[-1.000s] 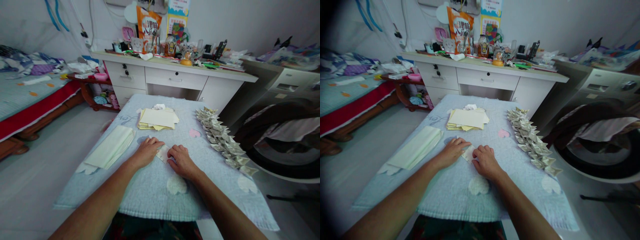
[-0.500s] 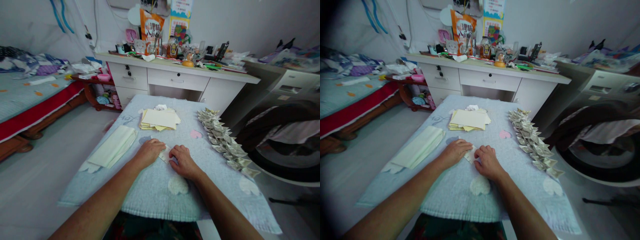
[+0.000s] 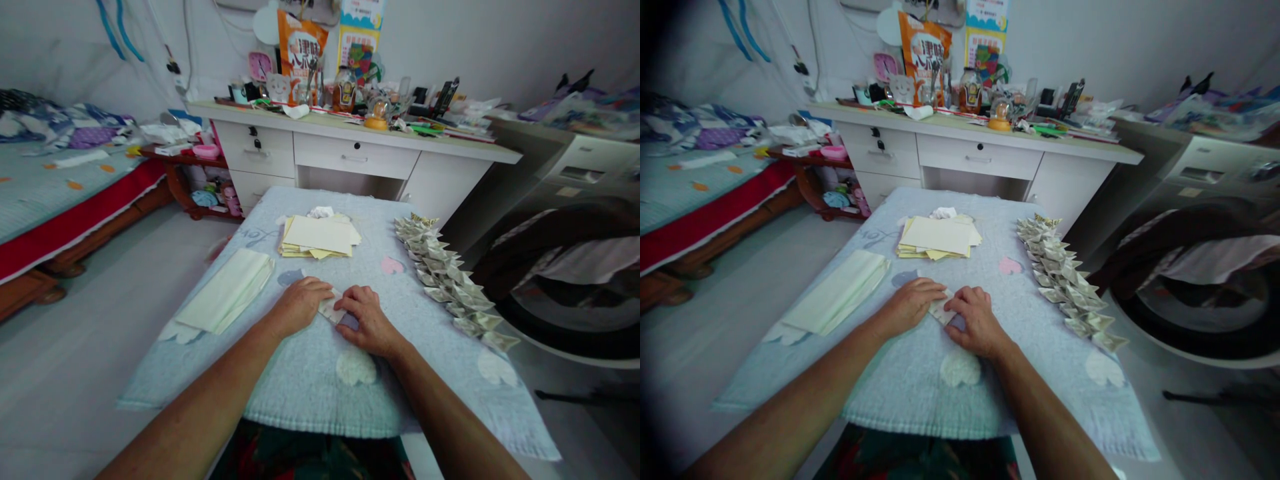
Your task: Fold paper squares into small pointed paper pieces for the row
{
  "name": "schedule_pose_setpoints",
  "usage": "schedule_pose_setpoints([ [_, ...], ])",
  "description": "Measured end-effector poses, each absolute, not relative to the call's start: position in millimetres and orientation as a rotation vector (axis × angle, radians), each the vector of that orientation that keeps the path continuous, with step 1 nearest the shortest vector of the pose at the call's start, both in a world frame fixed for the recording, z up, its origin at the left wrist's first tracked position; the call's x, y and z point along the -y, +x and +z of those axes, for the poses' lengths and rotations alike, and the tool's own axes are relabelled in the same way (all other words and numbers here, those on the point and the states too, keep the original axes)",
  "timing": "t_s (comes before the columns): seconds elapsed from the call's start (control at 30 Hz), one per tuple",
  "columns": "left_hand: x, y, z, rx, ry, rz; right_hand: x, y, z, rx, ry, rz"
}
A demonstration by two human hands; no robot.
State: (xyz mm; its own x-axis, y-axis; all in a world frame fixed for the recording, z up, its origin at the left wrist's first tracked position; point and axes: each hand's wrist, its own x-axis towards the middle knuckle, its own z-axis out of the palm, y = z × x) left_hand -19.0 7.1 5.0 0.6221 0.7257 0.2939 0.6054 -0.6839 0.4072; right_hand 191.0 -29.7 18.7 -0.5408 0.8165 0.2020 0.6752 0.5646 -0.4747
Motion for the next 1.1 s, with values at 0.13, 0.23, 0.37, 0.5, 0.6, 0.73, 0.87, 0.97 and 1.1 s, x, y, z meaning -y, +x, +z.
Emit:
schedule_pose_setpoints([
  [0.13, -4.3, -20.6, 10.7, -1.062, 2.500, 0.623, 28.8, 191.1, 17.4, 2.366, -1.173, 0.508],
  [0.23, -2.9, -22.3, 12.6, -1.053, 2.440, 0.600, 27.9, 191.3, 16.8, 2.344, -1.172, 0.544],
  [0.37, -3.4, -22.7, 11.3, -1.051, 2.403, 0.618, 27.0, 191.4, 16.8, 2.314, -1.176, 0.574],
  [0.5, -4.8, -21.6, 10.7, -1.056, 2.382, 0.640, 26.2, 191.0, 17.2, 2.292, -1.191, 0.593],
  [0.6, -5.1, -21.2, 11.1, -1.063, 2.371, 0.659, 25.3, 190.8, 17.0, 2.268, -1.180, 0.605],
  [0.73, -5.5, -22.2, 10.8, -1.056, 2.370, 0.659, 24.1, 190.7, 17.0, 2.247, -1.192, 0.619],
  [0.87, -7.0, -24.1, 10.1, -1.032, 2.362, 0.644, 23.6, 190.4, 17.3, 2.223, -1.202, 0.639],
  [0.97, -7.6, -24.9, 10.6, -1.019, 2.355, 0.628, 23.6, 190.1, 17.7, 2.210, -1.195, 0.637],
  [1.1, -6.9, -24.7, 14.3, -1.017, 2.348, 0.589, 23.5, 189.8, 19.4, 2.202, -1.201, 0.636],
])
